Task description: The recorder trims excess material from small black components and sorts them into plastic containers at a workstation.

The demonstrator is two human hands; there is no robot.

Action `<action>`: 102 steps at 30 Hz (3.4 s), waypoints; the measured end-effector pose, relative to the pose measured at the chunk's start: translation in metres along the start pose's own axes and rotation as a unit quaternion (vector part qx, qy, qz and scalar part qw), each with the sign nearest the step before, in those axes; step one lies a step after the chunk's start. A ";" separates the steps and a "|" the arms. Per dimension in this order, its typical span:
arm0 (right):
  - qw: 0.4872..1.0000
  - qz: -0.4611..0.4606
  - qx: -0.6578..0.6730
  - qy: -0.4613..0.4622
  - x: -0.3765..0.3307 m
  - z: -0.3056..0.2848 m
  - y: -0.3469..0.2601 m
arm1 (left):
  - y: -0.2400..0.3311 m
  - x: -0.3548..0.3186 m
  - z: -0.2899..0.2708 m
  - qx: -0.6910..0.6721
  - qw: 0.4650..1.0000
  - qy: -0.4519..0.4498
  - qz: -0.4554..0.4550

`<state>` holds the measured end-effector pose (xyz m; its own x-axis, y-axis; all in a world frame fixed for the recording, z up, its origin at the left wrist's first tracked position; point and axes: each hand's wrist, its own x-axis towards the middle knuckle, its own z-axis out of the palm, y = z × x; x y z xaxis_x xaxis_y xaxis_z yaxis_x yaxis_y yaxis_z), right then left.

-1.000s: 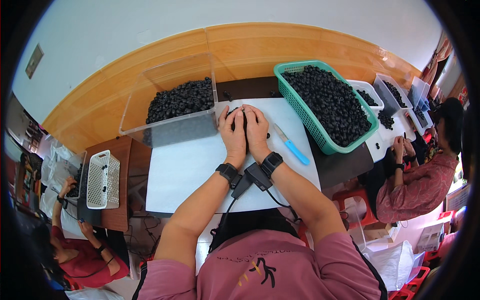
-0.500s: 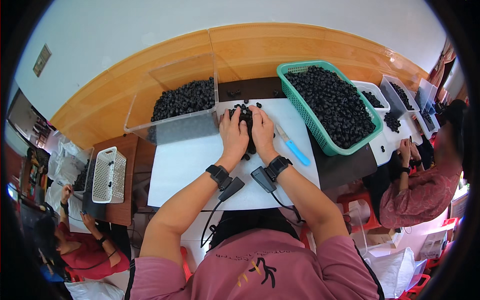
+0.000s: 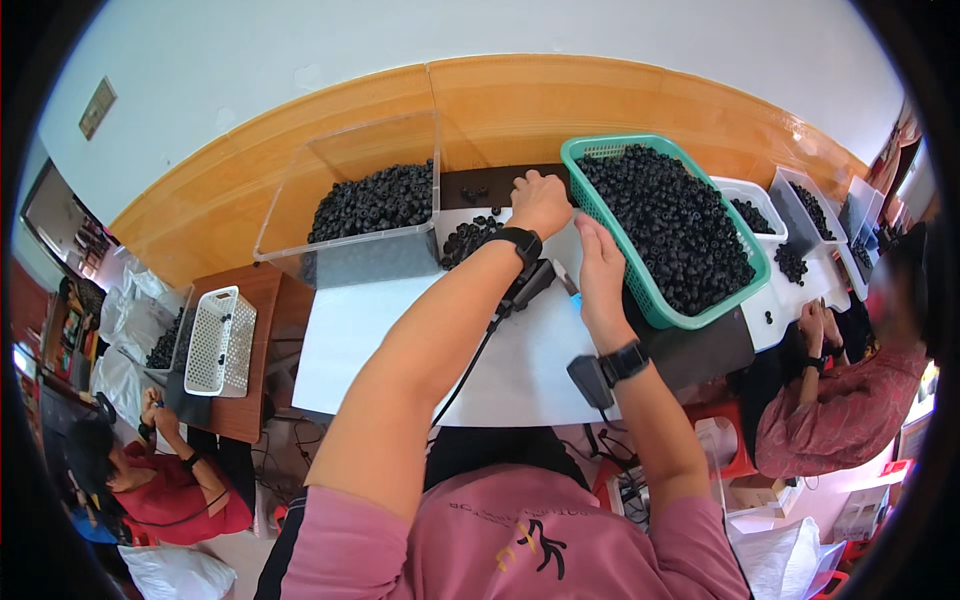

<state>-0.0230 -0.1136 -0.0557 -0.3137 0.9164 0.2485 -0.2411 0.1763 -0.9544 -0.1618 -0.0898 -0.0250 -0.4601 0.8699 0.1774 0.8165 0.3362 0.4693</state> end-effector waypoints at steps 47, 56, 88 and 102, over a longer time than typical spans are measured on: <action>0.971 0.042 -0.104 -0.213 -0.069 -0.078 -0.013 | -0.098 0.019 -0.006 0.093 0.994 -0.008 -0.052; 0.957 0.065 -0.142 -0.245 -0.069 -0.080 -0.019 | -0.116 0.033 0.002 0.058 0.992 -0.017 -0.112; 0.940 0.013 -0.207 -0.271 -0.076 -0.079 -0.023 | -0.036 0.070 0.058 0.084 0.993 -0.067 0.056; 0.939 -0.007 -0.206 -0.276 -0.076 -0.085 -0.019 | -0.074 0.035 -0.006 0.136 0.989 -0.063 -0.011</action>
<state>0.0832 -0.1562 -0.0704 -0.7689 0.6068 0.2014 0.0909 0.4156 -0.9050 -0.2405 -0.0865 -0.0487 -0.4462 0.8934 0.0530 0.8782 0.4256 0.2183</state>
